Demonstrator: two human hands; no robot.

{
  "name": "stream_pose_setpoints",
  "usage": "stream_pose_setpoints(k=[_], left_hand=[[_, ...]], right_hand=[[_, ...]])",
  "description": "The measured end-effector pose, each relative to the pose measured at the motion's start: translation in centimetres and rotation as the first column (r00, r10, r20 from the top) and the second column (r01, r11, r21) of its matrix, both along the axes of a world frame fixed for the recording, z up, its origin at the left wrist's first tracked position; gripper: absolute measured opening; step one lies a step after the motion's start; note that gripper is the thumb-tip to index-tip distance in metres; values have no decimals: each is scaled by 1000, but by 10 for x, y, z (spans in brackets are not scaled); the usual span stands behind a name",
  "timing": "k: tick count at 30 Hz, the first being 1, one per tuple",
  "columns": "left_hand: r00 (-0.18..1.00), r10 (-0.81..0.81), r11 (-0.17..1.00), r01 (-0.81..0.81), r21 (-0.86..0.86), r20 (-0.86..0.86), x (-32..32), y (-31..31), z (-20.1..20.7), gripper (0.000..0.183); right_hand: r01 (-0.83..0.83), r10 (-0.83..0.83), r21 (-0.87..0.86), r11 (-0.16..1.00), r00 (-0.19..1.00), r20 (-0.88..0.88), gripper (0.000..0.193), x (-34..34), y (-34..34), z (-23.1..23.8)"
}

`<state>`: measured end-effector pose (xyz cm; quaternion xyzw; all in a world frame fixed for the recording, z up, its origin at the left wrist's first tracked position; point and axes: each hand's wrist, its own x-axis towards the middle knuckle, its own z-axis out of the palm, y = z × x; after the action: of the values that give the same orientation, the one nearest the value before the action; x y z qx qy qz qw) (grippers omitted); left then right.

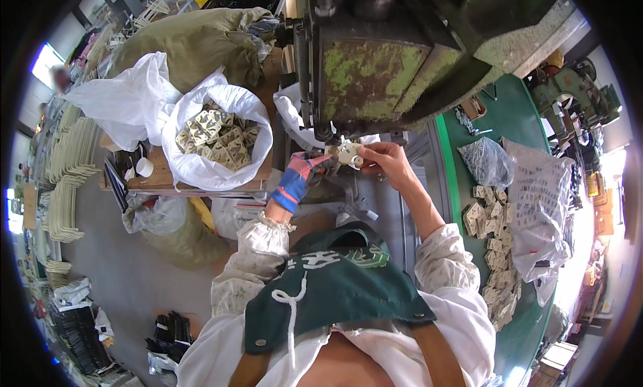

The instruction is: The person repeatedly picks small beige rectangular components from a white sack, places them into a press machine, and removes the processed pieces. The person also briefly adjusts the sack and handles a plastic bag on the table.

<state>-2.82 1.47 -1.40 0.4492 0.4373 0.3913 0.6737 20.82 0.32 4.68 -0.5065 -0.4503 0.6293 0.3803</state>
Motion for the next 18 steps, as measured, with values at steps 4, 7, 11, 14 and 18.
stream_pose_setpoints(k=[4, 7, 11, 14, 18], left_hand=[[991, 27, 1000, -28, 8, 131, 4, 1, -4, 14], [986, 34, 997, -45, 68, 164, 4, 2, -10, 14], [960, -81, 996, 72, 43, 268, 1, -2, -7, 18], [982, -45, 957, 95, 274, -182, -16, -43, 7, 31], [993, -63, 970, 83, 227, -96, -41, -71, -34, 29]], right_hand=[[-10, 10, 16, 1000, 1000, 16, 32, 3, 3, -3], [18, -17, 44, 999, 1000, -16, 32, -2, 1, 0], [78, -114, 259, 963, 985, 126, 26, 30, 39, -71], [-225, -156, 427, 876, 705, 692, 22, 17, 72, -112], [-487, -347, 494, 720, 364, 864, 19, 2, 120, -184]])
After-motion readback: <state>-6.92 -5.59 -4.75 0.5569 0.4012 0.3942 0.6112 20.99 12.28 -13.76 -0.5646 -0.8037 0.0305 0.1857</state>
